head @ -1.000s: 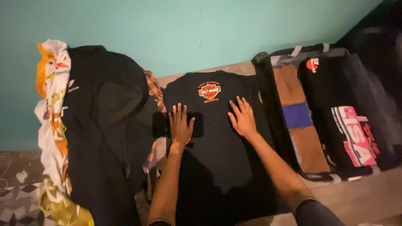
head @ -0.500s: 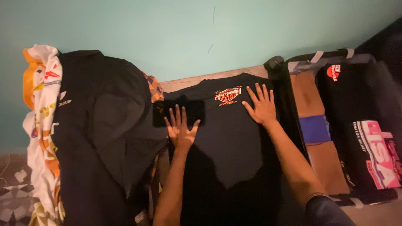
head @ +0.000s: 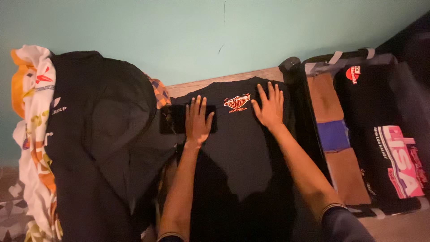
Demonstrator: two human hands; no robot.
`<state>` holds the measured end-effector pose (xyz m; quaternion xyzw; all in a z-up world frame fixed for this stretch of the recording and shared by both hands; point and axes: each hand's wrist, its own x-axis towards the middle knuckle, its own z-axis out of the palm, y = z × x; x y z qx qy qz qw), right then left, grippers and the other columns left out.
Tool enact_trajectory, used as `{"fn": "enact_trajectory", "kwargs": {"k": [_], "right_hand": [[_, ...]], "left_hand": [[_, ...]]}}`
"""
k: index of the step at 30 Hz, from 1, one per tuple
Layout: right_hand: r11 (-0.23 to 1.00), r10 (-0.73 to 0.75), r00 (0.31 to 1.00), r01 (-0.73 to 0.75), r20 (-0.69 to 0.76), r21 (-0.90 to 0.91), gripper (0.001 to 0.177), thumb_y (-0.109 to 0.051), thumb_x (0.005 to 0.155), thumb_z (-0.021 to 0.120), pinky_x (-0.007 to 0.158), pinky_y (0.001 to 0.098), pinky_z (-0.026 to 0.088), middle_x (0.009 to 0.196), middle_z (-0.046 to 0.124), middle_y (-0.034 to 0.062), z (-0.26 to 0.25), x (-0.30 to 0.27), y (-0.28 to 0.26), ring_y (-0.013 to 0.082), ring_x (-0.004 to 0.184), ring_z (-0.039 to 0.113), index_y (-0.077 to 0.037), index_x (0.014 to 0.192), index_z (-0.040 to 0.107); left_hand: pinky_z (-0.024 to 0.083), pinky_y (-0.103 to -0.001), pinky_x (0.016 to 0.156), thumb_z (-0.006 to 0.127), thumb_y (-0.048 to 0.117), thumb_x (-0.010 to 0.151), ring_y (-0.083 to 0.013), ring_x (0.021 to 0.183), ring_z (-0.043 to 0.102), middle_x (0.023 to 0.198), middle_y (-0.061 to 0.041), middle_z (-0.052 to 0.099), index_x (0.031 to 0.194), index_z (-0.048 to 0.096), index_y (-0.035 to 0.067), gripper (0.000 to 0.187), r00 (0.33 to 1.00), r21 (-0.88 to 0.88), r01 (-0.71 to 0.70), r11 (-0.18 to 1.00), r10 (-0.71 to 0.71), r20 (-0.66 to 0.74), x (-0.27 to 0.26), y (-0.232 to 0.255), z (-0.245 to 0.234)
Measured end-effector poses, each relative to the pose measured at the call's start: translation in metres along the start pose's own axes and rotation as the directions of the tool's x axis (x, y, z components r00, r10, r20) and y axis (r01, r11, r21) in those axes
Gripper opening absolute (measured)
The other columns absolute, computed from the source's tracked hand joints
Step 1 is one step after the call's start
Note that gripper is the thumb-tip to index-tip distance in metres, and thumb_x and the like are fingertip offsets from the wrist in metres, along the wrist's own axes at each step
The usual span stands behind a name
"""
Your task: The person spreads a black t-shirt on a wooden surface, folds the sleeves and sides inward, folds the bottom up, and places the folded shirt into a suitcase.
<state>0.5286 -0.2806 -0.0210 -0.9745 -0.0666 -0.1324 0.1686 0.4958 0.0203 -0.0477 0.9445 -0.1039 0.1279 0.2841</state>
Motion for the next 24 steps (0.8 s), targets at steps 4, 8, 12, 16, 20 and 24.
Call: {"fn": "enact_trajectory", "kwargs": {"k": [4, 8, 12, 16, 20, 24], "right_hand": [[0.989, 0.013, 0.980, 0.016, 0.201, -0.145, 0.073, -0.059, 0.097, 0.053, 0.120, 0.0619, 0.011, 0.164, 0.024, 0.0210, 0.010, 0.017, 0.000, 0.0462, 0.151, 0.015, -0.023, 0.158, 0.037], [0.985, -0.165, 0.957, 0.174, 0.240, -0.015, 0.074, -0.059, 0.096, 0.052, 0.121, 0.0589, 0.013, 0.166, 0.024, 0.0214, 0.007, 0.033, 0.000, 0.0458, 0.152, 0.015, -0.023, 0.159, 0.038], [0.993, -0.090, 0.996, 0.090, -0.003, 0.076, 0.055, -0.036, 0.108, 0.054, 0.132, 0.0524, 0.024, 0.162, 0.040, 0.0172, -0.009, 0.019, 0.002, 0.0370, 0.156, 0.032, -0.014, 0.157, 0.044], [0.998, 0.057, 0.977, -0.051, -0.204, 0.038, 0.053, -0.018, 0.105, 0.054, 0.124, 0.0534, 0.027, 0.158, 0.041, 0.0268, -0.009, -0.016, 0.012, 0.0472, 0.151, 0.032, 0.002, 0.153, 0.044], [0.948, 0.311, 0.927, -0.287, -0.208, 0.139, 0.054, -0.016, 0.107, 0.052, 0.116, 0.0543, 0.031, 0.151, 0.044, 0.0329, 0.007, -0.036, 0.028, 0.0505, 0.138, 0.041, 0.009, 0.153, 0.039], [0.911, 0.406, 0.869, -0.360, -0.283, 0.202, 0.051, -0.002, 0.100, 0.058, 0.113, 0.0488, 0.042, 0.138, 0.060, 0.0256, 0.027, -0.036, 0.044, 0.0442, 0.127, 0.055, 0.003, 0.150, 0.051]], "left_hand": [[0.014, -0.061, 0.126, 0.041, 0.065, 0.105, -0.0375, 0.157, 0.018, 0.168, -0.016, 0.033, 0.162, 0.037, 0.010, 0.079, 0.997, 0.199, -0.004, 0.980, -0.010, 0.070, 0.019, -0.016, 0.012], [0.011, -0.060, 0.124, 0.043, 0.077, 0.094, -0.0371, 0.155, 0.015, 0.167, -0.015, 0.024, 0.158, 0.034, 0.009, 0.094, 0.994, 0.373, 0.087, 0.924, -0.105, 0.026, 0.025, -0.021, 0.008], [0.007, -0.059, 0.127, 0.036, 0.077, 0.098, -0.0376, 0.158, 0.012, 0.170, -0.016, 0.020, 0.163, 0.029, 0.009, 0.094, 0.998, 0.341, 0.059, 0.938, -0.056, -0.018, 0.020, -0.024, 0.007], [0.006, -0.060, 0.124, 0.033, 0.072, 0.100, -0.0367, 0.156, 0.012, 0.170, -0.022, 0.016, 0.161, 0.028, 0.008, 0.090, 0.997, 0.474, 0.063, 0.878, -0.081, 0.018, 0.017, -0.005, 0.011], [0.009, -0.062, 0.123, 0.040, 0.063, 0.102, -0.0352, 0.155, 0.017, 0.169, -0.017, 0.020, 0.159, 0.034, 0.007, 0.081, 0.995, 0.355, -0.036, 0.934, 0.002, 0.096, 0.004, 0.053, 0.024], [0.013, -0.060, 0.126, 0.047, 0.055, 0.103, -0.0356, 0.157, 0.024, 0.166, -0.014, 0.032, 0.157, 0.040, 0.006, 0.073, 0.992, 0.131, -0.127, 0.983, 0.123, 0.042, 0.010, 0.099, 0.040]]}}
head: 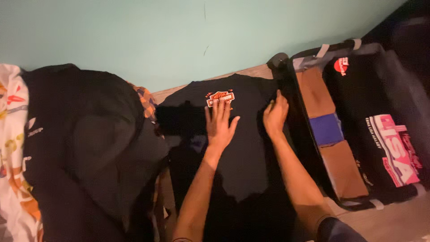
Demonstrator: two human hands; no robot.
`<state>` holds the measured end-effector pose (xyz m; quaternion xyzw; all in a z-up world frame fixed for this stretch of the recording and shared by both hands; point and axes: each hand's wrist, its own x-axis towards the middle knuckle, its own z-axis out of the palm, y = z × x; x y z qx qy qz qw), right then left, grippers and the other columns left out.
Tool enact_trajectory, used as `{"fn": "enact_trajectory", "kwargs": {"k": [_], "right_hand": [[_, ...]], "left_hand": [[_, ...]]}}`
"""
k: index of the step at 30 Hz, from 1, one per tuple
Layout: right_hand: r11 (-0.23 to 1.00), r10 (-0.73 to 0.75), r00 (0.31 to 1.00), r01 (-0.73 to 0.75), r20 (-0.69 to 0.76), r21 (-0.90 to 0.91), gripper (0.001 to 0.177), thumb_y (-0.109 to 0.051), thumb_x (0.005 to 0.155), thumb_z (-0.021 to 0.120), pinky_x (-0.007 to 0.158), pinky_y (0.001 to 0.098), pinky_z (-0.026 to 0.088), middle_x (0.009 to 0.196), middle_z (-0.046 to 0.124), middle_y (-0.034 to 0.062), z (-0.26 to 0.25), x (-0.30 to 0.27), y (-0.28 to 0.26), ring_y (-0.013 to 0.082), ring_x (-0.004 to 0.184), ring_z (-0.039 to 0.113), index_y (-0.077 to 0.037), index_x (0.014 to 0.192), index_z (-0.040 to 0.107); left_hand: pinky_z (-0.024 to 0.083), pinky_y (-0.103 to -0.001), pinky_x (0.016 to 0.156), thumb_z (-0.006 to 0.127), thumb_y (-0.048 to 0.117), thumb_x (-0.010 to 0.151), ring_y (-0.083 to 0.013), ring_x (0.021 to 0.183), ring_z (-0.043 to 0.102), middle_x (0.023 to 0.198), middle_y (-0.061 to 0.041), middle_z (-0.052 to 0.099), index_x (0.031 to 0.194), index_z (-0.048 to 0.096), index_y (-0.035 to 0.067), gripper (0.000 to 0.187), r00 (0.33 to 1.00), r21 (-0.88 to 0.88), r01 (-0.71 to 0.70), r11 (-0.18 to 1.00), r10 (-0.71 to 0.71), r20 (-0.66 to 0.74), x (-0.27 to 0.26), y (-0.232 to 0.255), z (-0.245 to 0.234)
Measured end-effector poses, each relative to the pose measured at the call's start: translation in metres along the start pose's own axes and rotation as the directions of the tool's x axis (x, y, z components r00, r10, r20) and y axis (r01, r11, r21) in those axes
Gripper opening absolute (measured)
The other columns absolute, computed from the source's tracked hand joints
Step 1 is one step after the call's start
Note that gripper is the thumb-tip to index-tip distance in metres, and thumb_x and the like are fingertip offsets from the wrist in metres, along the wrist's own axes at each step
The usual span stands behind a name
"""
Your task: The person spreads a black t-shirt on a wooden surface, folds the sleeves and sides inward, folds the bottom up, and places the folded shirt into a suitcase.
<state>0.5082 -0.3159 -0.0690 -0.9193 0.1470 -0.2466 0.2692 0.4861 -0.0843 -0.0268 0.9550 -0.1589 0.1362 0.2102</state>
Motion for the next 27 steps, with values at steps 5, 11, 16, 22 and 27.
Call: {"fn": "enact_trajectory", "kwargs": {"k": [5, 11, 16, 22, 27], "right_hand": [[0.953, 0.207, 0.976, -0.216, 0.065, 0.214, 0.057, -0.005, 0.081, 0.078, 0.093, 0.0418, 0.054, 0.110, 0.072, 0.0202, 0.023, 0.025, 0.024, 0.0351, 0.104, 0.071, 0.005, 0.133, 0.059], [0.955, 0.172, 0.960, -0.217, 0.220, 0.201, 0.032, -0.014, 0.089, 0.074, 0.088, 0.0428, 0.055, 0.101, 0.073, 0.0243, 0.028, 0.043, 0.040, 0.0373, 0.098, 0.073, 0.002, 0.114, 0.062], [0.957, 0.097, 0.976, -0.146, 0.195, 0.252, 0.034, -0.021, 0.101, 0.066, 0.090, 0.0421, 0.052, 0.112, 0.069, 0.0263, 0.014, 0.073, 0.034, 0.0347, 0.104, 0.066, 0.000, 0.125, 0.055], [0.957, 0.111, 0.909, -0.206, 0.403, 0.202, 0.044, -0.015, 0.088, 0.080, 0.081, 0.0455, 0.050, 0.105, 0.061, 0.0228, -0.051, 0.094, -0.016, 0.0391, 0.085, 0.061, 0.002, 0.118, 0.054], [0.977, -0.097, 0.909, 0.009, 0.406, 0.213, 0.065, -0.012, 0.077, 0.082, 0.092, 0.0417, 0.053, 0.118, 0.066, 0.0251, -0.085, 0.110, -0.025, 0.0333, 0.108, 0.068, 0.003, 0.135, 0.057]], "left_hand": [[0.013, -0.059, 0.128, 0.046, 0.048, 0.107, -0.0334, 0.157, 0.026, 0.166, -0.012, 0.035, 0.158, 0.041, 0.010, 0.064, 0.998, -0.058, -0.045, 0.997, 0.047, 0.038, 0.028, 0.031, 0.035], [0.005, -0.060, 0.126, 0.042, 0.053, 0.104, -0.0331, 0.158, 0.016, 0.168, -0.008, 0.029, 0.159, 0.037, 0.015, 0.067, 0.991, 0.033, 0.002, 0.999, -0.006, 0.135, 0.038, 0.045, 0.055], [-0.003, -0.066, 0.121, 0.029, 0.063, 0.100, -0.0329, 0.157, 0.001, 0.171, -0.005, 0.013, 0.161, 0.024, 0.023, 0.074, 0.952, 0.187, 0.010, 0.982, -0.066, 0.298, 0.044, 0.052, 0.047], [-0.004, -0.066, 0.122, 0.025, 0.066, 0.101, -0.0338, 0.158, -0.002, 0.172, -0.006, 0.007, 0.164, 0.020, 0.023, 0.076, 0.945, 0.217, 0.008, 0.976, -0.078, 0.316, 0.045, 0.056, 0.037], [-0.003, -0.065, 0.122, 0.027, 0.067, 0.101, -0.0343, 0.158, -0.003, 0.173, -0.006, 0.005, 0.165, 0.018, 0.023, 0.078, 0.946, 0.237, 0.008, 0.972, -0.084, 0.313, 0.046, 0.054, 0.041]]}}
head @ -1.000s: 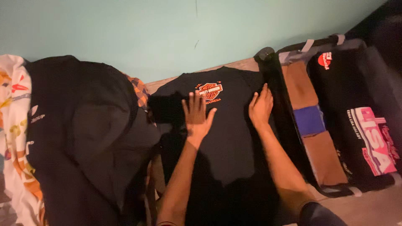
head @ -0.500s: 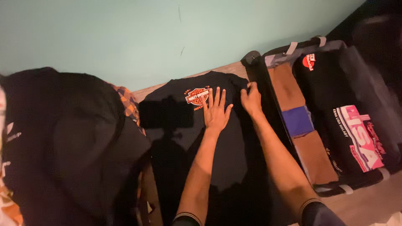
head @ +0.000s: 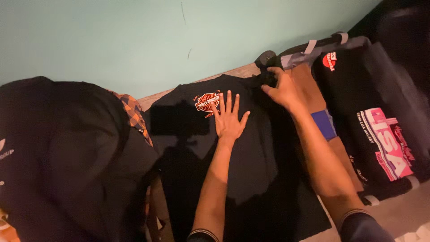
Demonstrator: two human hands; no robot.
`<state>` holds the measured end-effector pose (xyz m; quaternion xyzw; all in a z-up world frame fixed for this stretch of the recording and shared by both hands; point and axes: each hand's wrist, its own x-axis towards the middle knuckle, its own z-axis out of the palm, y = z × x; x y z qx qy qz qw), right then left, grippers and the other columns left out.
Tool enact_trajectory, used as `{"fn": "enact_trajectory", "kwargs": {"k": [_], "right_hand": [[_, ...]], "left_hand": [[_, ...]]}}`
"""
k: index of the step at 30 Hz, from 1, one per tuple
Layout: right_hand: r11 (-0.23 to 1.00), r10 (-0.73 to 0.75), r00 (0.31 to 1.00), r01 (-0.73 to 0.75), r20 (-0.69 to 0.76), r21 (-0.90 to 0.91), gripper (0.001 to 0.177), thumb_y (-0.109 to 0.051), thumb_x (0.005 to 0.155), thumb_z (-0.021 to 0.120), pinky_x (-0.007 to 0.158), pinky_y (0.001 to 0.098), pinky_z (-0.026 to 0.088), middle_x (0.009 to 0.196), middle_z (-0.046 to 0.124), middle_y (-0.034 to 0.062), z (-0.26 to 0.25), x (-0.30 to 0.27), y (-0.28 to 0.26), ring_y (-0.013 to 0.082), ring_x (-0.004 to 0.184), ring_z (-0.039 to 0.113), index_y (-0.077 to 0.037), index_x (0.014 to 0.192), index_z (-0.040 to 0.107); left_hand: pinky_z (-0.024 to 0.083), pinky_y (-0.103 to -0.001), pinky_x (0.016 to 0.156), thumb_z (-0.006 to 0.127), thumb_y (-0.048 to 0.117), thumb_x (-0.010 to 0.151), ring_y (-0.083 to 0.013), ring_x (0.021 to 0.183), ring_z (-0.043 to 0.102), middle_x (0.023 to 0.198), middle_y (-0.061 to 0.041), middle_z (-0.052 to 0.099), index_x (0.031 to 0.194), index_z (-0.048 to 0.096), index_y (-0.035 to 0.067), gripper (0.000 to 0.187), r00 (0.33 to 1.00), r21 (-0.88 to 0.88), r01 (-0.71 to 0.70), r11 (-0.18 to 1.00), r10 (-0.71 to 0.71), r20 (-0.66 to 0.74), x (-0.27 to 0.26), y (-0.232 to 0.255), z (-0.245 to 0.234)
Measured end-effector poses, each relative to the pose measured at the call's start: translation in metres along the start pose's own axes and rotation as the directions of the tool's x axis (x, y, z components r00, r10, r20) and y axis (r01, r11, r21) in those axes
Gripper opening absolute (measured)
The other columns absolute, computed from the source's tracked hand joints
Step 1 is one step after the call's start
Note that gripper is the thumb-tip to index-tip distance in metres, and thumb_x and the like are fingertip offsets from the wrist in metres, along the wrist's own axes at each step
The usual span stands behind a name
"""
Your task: The person spreads a black t-shirt on a wooden surface, folds the sleeves and sides inward, folds the bottom up, and places the folded shirt into a suitcase.
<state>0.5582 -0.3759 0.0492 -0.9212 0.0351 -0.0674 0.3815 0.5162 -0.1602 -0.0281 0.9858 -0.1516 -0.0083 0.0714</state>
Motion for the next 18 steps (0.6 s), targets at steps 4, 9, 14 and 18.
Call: {"fn": "enact_trajectory", "kwargs": {"k": [4, 9, 14, 18], "right_hand": [[0.972, -0.125, 0.991, 0.115, -0.037, -0.205, 0.069, -0.008, 0.075, 0.081, 0.095, 0.0482, 0.053, 0.120, 0.065, 0.0342, 0.010, -0.006, -0.001, 0.0466, 0.116, 0.064, 0.008, 0.137, 0.055], [0.931, -0.043, 0.998, 0.055, 0.040, -0.360, 0.024, -0.009, 0.098, 0.070, 0.099, 0.0521, 0.053, 0.126, 0.061, 0.0360, 0.048, -0.016, 0.010, 0.0511, 0.113, 0.062, -0.003, 0.121, 0.068], [0.917, -0.015, 0.999, -0.002, -0.042, -0.399, 0.052, 0.006, 0.075, 0.064, 0.092, 0.0534, 0.053, 0.131, 0.054, 0.0364, 0.073, -0.020, 0.015, 0.0539, 0.114, 0.057, 0.005, 0.127, 0.057], [0.852, 0.057, 0.994, -0.096, -0.092, -0.515, 0.065, 0.002, 0.084, 0.065, 0.084, 0.0497, 0.057, 0.123, 0.061, 0.0300, 0.084, -0.017, 0.025, 0.0464, 0.108, 0.064, 0.009, 0.145, 0.045]], "left_hand": [[-0.003, -0.066, 0.122, 0.027, 0.067, 0.101, -0.0342, 0.158, -0.004, 0.173, -0.006, 0.004, 0.165, 0.017, 0.025, 0.077, 1.000, 0.001, -0.005, 1.000, 0.005, 0.000, 0.000, 0.002, -0.001], [-0.002, -0.067, 0.120, 0.028, 0.066, 0.100, -0.0343, 0.157, -0.004, 0.172, -0.008, 0.002, 0.165, 0.016, 0.026, 0.077, 0.999, -0.005, -0.005, 1.000, 0.006, 0.053, 0.000, 0.002, -0.006], [-0.002, -0.067, 0.121, 0.030, 0.064, 0.101, -0.0351, 0.157, -0.002, 0.172, -0.009, 0.005, 0.165, 0.018, 0.026, 0.075, 1.000, 0.000, -0.011, 1.000, 0.011, 0.019, -0.001, 0.002, -0.005], [-0.002, -0.067, 0.121, 0.032, 0.064, 0.101, -0.0346, 0.157, -0.001, 0.172, -0.009, 0.006, 0.164, 0.021, 0.025, 0.075, 1.000, -0.032, -0.010, 0.999, 0.011, 0.008, 0.000, 0.001, -0.007]]}}
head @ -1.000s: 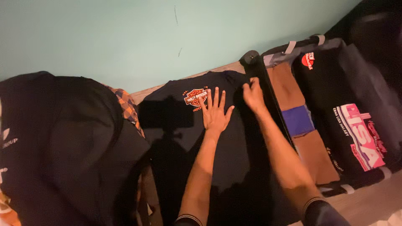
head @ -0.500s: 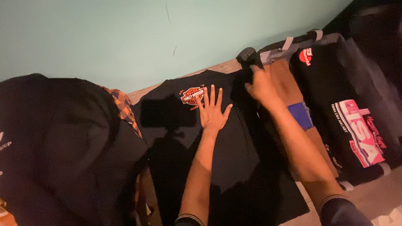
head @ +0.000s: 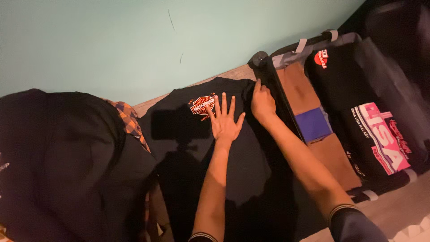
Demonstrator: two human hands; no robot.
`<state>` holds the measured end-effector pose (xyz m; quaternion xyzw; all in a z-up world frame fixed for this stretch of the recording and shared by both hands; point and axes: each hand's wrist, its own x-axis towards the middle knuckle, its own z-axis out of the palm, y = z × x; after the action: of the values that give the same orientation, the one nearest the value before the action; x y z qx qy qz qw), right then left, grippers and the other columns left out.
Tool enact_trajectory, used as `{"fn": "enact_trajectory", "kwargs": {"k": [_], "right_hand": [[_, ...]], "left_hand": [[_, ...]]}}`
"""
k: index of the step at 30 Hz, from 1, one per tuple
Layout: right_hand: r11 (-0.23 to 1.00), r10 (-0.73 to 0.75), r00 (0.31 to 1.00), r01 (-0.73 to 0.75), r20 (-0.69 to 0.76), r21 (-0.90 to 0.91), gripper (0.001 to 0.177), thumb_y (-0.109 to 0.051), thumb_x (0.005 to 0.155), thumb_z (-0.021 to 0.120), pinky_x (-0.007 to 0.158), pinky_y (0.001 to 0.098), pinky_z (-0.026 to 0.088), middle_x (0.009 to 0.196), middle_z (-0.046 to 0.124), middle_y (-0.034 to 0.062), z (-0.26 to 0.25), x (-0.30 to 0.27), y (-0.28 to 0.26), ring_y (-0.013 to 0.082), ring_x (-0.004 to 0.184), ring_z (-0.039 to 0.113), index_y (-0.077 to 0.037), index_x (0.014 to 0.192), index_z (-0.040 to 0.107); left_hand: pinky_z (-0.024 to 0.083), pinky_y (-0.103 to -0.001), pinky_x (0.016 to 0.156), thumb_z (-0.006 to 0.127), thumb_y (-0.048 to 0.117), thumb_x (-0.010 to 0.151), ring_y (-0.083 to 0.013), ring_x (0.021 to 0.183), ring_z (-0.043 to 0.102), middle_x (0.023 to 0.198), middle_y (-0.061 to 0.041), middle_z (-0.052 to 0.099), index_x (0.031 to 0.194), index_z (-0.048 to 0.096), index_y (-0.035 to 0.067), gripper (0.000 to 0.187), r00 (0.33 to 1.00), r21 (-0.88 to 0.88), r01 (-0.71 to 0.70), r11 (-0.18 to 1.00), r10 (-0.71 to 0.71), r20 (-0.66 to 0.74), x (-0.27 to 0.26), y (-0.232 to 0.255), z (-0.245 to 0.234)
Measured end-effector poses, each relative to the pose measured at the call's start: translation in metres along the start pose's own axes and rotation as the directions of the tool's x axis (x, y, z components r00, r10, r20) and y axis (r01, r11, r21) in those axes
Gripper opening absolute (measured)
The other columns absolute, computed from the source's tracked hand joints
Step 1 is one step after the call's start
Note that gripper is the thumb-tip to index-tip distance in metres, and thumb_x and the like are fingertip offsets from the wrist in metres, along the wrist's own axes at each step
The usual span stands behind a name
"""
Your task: The person spreads a black t-shirt on a wooden surface, folds the sleeves and sides inward, folds the bottom up, and places the folded shirt into a suitcase.
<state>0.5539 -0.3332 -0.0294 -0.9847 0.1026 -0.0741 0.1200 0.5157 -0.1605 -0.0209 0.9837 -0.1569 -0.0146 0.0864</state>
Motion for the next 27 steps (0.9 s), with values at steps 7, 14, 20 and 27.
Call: {"fn": "enact_trajectory", "kwargs": {"k": [7, 14, 20, 27], "right_hand": [[0.969, -0.184, 0.982, 0.175, -0.037, -0.173, 0.035, -0.012, 0.085, 0.073, 0.081, 0.0480, 0.059, 0.106, 0.070, 0.0229, -0.048, -0.008, -0.009, 0.0408, 0.101, 0.070, -0.002, 0.112, 0.054], [0.949, -0.105, 0.990, 0.127, -0.092, 0.288, 0.049, -0.008, 0.083, 0.079, 0.077, 0.0550, 0.053, 0.095, 0.068, 0.0305, -0.104, 0.001, -0.012, 0.0515, 0.090, 0.066, 0.002, 0.120, 0.049], [0.889, -0.154, 0.967, 0.226, -0.205, 0.398, 0.044, -0.003, 0.079, 0.076, 0.092, 0.0485, 0.052, 0.112, 0.068, 0.0251, -0.130, 0.009, 0.000, 0.0437, 0.108, 0.065, -0.003, 0.118, 0.058], [0.924, 0.012, 1.000, -0.017, 0.017, 0.381, 0.059, -0.008, 0.077, 0.076, 0.096, 0.0451, 0.050, 0.123, 0.069, 0.0203, -0.177, 0.011, -0.004, 0.0365, 0.116, 0.066, -0.009, 0.135, 0.065]], "left_hand": [[-0.003, -0.065, 0.122, 0.031, 0.064, 0.101, -0.0356, 0.158, -0.001, 0.173, -0.009, 0.008, 0.164, 0.022, 0.025, 0.075, 1.000, 0.028, -0.002, 1.000, 0.003, -0.006, -0.003, 0.000, -0.003], [-0.005, -0.065, 0.122, 0.026, 0.067, 0.100, -0.0347, 0.157, -0.005, 0.172, -0.008, 0.004, 0.164, 0.018, 0.026, 0.076, 1.000, 0.027, 0.009, 1.000, -0.009, 0.021, -0.001, 0.001, -0.001], [-0.005, -0.065, 0.121, 0.025, 0.067, 0.100, -0.0336, 0.157, -0.006, 0.172, -0.007, 0.001, 0.164, 0.015, 0.027, 0.076, 1.000, 0.025, 0.011, 1.000, -0.011, 0.028, 0.000, 0.000, 0.001], [-0.005, -0.064, 0.122, 0.026, 0.066, 0.100, -0.0340, 0.157, -0.006, 0.173, -0.006, 0.002, 0.164, 0.015, 0.027, 0.076, 0.997, 0.018, 0.026, 1.000, -0.027, 0.066, -0.001, 0.002, -0.007]]}}
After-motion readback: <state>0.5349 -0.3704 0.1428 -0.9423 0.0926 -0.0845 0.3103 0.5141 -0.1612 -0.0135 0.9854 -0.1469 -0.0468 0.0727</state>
